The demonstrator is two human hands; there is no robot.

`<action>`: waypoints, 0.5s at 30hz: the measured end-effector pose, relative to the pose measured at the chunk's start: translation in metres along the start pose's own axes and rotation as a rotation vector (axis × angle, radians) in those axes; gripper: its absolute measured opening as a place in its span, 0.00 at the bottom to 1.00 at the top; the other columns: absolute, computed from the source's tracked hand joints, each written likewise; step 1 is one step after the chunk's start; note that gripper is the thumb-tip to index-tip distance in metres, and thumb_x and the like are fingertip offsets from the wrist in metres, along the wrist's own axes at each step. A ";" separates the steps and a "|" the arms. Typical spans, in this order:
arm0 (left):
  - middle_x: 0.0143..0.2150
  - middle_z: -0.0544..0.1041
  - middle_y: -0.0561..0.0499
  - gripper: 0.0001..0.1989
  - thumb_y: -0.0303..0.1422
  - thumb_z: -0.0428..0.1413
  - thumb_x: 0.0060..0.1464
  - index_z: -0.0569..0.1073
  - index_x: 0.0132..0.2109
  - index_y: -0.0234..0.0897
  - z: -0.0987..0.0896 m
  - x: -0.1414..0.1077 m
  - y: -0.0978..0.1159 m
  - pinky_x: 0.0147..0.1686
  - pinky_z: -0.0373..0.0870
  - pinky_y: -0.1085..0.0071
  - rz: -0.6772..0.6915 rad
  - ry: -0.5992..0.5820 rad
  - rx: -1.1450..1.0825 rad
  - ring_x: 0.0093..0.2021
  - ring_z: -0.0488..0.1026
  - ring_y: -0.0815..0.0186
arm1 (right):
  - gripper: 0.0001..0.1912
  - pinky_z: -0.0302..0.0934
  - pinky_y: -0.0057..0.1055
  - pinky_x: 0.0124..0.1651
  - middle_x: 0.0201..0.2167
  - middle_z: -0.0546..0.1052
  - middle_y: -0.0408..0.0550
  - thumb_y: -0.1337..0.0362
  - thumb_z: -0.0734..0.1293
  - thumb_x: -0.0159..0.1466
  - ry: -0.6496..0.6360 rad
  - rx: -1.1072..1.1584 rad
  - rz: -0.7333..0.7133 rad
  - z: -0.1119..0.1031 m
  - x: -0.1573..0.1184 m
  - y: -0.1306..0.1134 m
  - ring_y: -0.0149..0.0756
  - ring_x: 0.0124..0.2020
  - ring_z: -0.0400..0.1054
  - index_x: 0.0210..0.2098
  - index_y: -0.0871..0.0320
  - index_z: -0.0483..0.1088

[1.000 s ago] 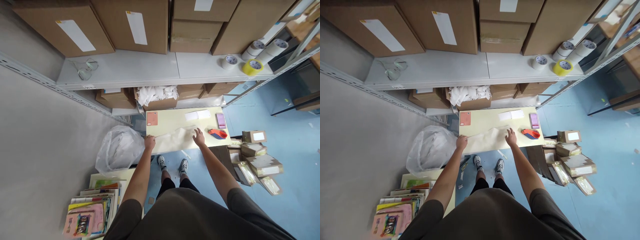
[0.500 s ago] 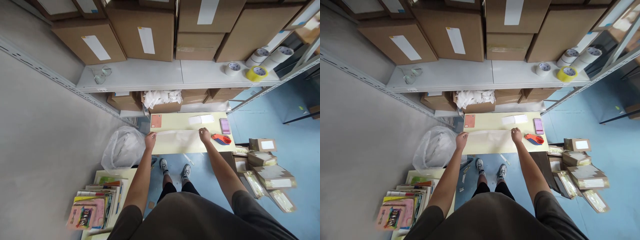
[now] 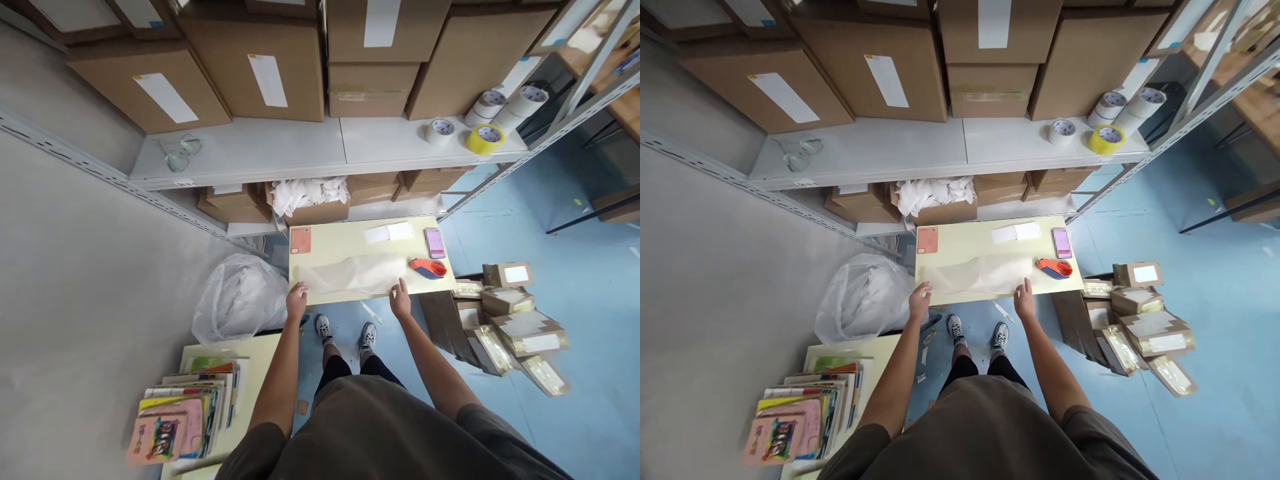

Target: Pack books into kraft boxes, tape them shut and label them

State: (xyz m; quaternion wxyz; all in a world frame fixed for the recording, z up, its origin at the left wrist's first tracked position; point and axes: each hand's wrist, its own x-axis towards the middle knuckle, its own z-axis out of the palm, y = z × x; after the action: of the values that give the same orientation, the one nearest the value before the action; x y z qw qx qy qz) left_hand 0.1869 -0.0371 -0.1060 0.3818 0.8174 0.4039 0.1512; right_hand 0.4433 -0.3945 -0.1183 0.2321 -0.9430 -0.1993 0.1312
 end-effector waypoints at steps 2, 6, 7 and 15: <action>0.57 0.84 0.46 0.17 0.21 0.53 0.54 0.83 0.43 0.41 0.005 0.000 -0.004 0.68 0.72 0.56 -0.030 -0.087 0.079 0.61 0.78 0.57 | 0.10 0.62 0.46 0.69 0.77 0.60 0.60 0.66 0.62 0.70 -0.117 -0.051 0.034 0.003 0.005 -0.001 0.49 0.78 0.51 0.47 0.56 0.73; 0.60 0.81 0.41 0.25 0.18 0.53 0.50 0.83 0.53 0.36 0.007 0.004 -0.007 0.72 0.66 0.55 -0.059 -0.123 0.264 0.67 0.73 0.52 | 0.23 0.68 0.43 0.61 0.78 0.58 0.57 0.70 0.64 0.65 -0.275 -0.143 0.080 -0.006 0.018 -0.004 0.52 0.69 0.66 0.58 0.55 0.74; 0.62 0.80 0.40 0.28 0.18 0.54 0.50 0.82 0.56 0.35 0.007 0.004 -0.006 0.73 0.63 0.55 -0.054 -0.110 0.306 0.69 0.70 0.51 | 0.27 0.70 0.43 0.58 0.78 0.58 0.57 0.71 0.64 0.63 -0.290 -0.163 0.099 -0.010 0.020 -0.006 0.52 0.64 0.71 0.61 0.53 0.73; 0.71 0.73 0.42 0.28 0.33 0.57 0.61 0.75 0.68 0.40 0.024 0.017 0.015 0.74 0.61 0.53 0.048 -0.368 0.410 0.74 0.62 0.50 | 0.29 0.62 0.44 0.69 0.77 0.61 0.55 0.62 0.61 0.73 -0.301 -0.205 -0.080 -0.010 0.041 -0.025 0.53 0.74 0.59 0.72 0.55 0.66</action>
State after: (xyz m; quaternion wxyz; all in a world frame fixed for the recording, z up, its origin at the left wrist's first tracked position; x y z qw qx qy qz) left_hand 0.2190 -0.0415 -0.1121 0.2719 0.9007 0.3303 -0.0756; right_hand 0.4754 -0.3603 -0.1035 0.1073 -0.9228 -0.2812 0.2405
